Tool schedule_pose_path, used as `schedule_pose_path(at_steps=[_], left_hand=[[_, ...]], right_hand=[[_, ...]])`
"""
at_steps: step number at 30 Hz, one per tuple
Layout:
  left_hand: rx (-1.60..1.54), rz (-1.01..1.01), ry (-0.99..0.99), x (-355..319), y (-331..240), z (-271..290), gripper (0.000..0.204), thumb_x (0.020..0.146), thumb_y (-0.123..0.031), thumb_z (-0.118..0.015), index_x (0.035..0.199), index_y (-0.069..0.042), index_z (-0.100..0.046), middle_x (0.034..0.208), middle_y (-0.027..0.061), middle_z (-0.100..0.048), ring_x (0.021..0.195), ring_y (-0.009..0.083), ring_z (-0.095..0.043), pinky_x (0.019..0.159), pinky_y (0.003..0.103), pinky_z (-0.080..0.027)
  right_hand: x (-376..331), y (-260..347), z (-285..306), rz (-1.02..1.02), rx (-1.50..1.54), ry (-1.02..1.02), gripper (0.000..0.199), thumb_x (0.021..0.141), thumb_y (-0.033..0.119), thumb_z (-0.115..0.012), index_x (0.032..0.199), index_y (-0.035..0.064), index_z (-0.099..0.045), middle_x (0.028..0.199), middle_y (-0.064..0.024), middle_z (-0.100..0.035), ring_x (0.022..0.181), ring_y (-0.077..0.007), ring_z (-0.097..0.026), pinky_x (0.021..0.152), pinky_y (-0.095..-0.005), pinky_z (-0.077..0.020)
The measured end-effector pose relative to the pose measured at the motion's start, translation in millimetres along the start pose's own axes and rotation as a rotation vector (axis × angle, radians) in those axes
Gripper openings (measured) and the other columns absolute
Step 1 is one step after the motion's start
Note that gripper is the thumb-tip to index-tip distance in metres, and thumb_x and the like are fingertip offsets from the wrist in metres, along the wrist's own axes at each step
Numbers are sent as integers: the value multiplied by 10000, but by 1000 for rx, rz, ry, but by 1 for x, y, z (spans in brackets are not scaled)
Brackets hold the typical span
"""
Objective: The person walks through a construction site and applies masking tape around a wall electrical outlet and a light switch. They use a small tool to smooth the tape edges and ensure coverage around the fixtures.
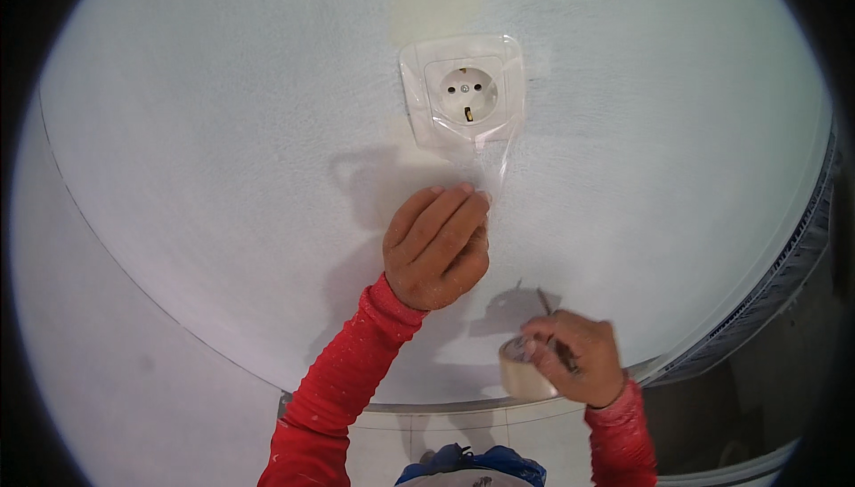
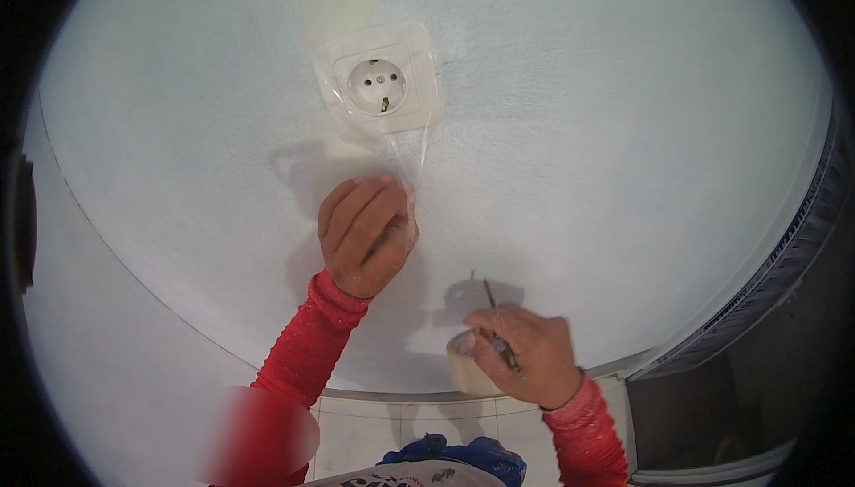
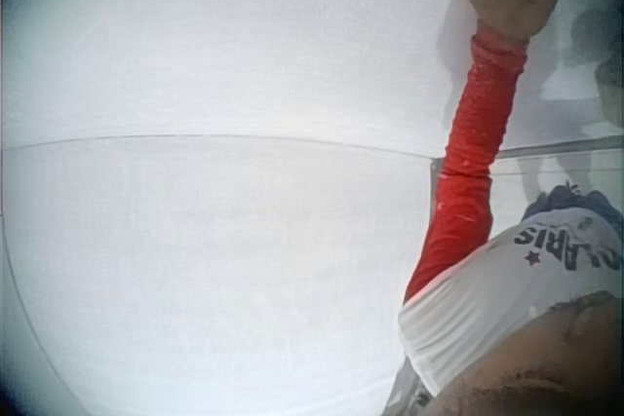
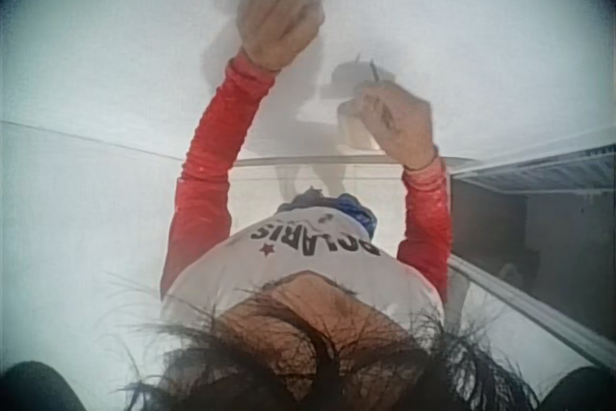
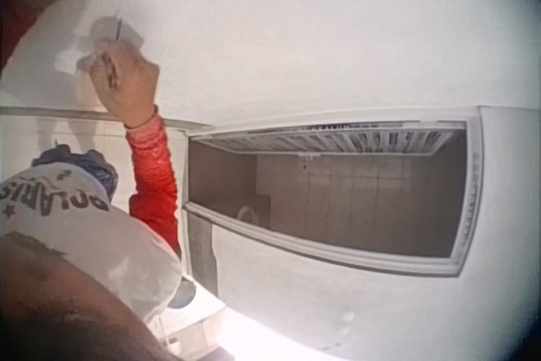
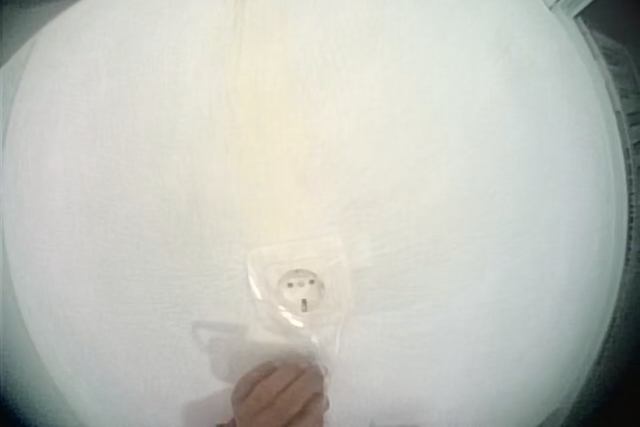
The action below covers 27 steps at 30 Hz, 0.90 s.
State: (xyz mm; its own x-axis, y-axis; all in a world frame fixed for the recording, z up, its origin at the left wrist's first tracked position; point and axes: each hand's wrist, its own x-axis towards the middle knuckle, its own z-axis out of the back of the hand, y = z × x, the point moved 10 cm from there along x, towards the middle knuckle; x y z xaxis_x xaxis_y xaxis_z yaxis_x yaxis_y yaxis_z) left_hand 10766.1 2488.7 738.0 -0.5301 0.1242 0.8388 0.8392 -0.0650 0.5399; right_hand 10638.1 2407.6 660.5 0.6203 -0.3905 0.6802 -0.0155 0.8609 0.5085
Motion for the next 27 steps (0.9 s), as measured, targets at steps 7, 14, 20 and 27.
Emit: schedule_pose_path(at_steps=[7, 14, 20, 27], left_hand=[[-8, 19, -17, 2, -1, 1, 315, 722, -2, -766, 707, -112, -471, 1095, 89, -719, 1056, 245, -664, 885, 383, -550], [40, 15, 36, 0, 3, 1, 317, 728, -65, -793, 743, -139, -485, 1147, 57, -716, 1131, 230, -627, 910, 394, -514], [194, 238, 54, -4, 27, 13, 263, 680, -98, -843, 806, -173, -625, 940, -19, -630, 1014, 229, -548, 963, 447, -422], [217, 381, 30, -11, 48, 19, 216, 681, -172, -863, 803, -185, -685, 900, -16, -614, 976, 225, -501, 948, 446, -351]], right_hand=[[80, 114, 67, 126, -906, -92, 257, 832, 96, -744, 1079, 61, -678, 772, -52, -654, 527, -180, -613, 460, -305, -445], [107, 136, 56, 305, -1059, -106, 300, 820, 130, -764, 1105, 68, -692, 816, -39, -679, 537, -162, -622, 472, -277, -459], [104, 124, 83, 241, -940, -238, 314, 831, 132, -768, 1133, 79, -697, 852, -55, -705, 569, -163, -646, 505, -275, -488], [98, 101, 85, 193, -839, -240, 289, 850, 149, -761, 1119, 67, -698, 856, -75, -719, 567, -158, -641, 518, -272, -489]])
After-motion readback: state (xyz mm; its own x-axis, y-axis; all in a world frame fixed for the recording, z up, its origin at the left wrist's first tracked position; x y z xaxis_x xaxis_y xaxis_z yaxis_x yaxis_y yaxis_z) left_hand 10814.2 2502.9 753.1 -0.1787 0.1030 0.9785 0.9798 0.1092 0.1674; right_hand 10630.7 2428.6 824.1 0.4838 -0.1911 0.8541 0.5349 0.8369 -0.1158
